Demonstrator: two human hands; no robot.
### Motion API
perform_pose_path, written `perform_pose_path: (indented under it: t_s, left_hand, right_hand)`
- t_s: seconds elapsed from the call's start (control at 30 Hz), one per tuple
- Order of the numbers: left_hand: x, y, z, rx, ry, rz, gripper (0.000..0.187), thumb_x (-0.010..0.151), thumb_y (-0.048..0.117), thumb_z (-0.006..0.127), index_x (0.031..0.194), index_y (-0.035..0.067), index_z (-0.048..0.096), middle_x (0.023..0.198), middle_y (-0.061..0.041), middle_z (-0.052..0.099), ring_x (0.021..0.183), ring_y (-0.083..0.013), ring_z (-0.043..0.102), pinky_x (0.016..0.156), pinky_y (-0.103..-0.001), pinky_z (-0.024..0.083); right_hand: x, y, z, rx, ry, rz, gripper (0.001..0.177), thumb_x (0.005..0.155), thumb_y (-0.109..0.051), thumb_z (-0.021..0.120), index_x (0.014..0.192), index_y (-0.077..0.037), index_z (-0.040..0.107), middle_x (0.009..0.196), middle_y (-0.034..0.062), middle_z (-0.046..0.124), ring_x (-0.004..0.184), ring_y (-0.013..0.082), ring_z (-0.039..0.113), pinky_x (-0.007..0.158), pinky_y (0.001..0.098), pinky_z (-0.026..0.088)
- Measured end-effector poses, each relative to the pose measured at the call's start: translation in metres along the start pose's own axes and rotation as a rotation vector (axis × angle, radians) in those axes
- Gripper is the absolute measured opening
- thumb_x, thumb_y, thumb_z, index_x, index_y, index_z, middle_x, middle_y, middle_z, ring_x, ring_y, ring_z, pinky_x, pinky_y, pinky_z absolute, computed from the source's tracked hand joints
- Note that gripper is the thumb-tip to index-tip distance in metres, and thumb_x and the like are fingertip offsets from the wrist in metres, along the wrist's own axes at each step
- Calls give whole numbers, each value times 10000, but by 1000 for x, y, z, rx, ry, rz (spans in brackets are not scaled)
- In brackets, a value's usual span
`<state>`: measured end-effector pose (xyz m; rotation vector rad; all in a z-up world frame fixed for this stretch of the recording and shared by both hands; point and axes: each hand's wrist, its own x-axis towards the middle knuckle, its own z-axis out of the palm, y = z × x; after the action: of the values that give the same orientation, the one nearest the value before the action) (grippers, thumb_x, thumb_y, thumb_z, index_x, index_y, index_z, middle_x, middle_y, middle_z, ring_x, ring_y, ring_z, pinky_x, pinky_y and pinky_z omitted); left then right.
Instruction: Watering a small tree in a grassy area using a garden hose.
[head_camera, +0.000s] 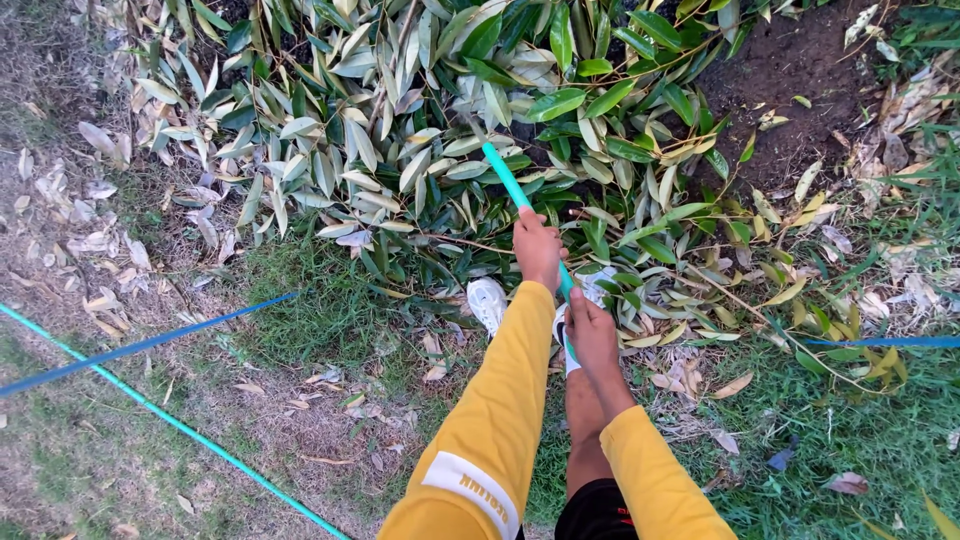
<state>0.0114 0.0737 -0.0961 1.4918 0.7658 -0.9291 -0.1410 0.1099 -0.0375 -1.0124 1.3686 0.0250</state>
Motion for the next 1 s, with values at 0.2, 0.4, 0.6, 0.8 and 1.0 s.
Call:
perform_pose_path:
  t_s: [0.2, 0.4, 0.6, 0.8, 1.0]
  left_hand:
    - [-15, 18, 2, 76, 37, 84, 476, 1060, 506, 347, 1057, 64, 524, 693, -36, 535, 479, -116, 459, 419, -303, 413]
    - [-2, 12, -7, 39, 19, 73, 477, 1061, 513, 359, 1052, 64, 518, 694, -36, 514, 475, -132, 430, 411, -310, 390]
    - [-20, 27, -8, 106, 84, 140, 468, 1060, 508, 353, 1022, 73, 518, 705, -31, 538, 496, -123, 469, 427, -306, 418]
    - [-58, 43, -2, 185, 51, 500, 396, 1102, 405, 413, 1069, 42, 566, 740, -30, 552, 613, -96, 487, 540, -280, 424]
    - [-87, 71, 2, 325, 74, 560, 393, 1088, 393, 403, 1153, 45, 574, 730, -47, 582, 594, -135, 501, 543, -310, 412]
  right_hand:
    - [7, 1, 3, -2, -34, -44, 576, 1053, -486, 511, 684, -46, 562, 570, -41, 469, 510, 61, 414, 478, 259, 329]
    - [0, -11, 7, -44, -40, -47, 589, 1053, -488, 506, 683, -36, 575, 556, -30, 459, 503, 67, 405, 473, 265, 316]
    - [1, -11, 11, -14, -54, -20, 577, 1044, -488, 518, 690, -36, 583, 557, -30, 465, 499, 67, 410, 469, 264, 313]
    - [10, 5, 18, 31, -105, -21, 521, 1068, -458, 489, 865, -8, 655, 599, -26, 511, 523, 68, 412, 489, 261, 330]
    - [22, 15, 22, -52, -116, -180, 452, 1061, -372, 478, 1127, 26, 683, 807, -32, 680, 720, 53, 557, 653, 260, 470]
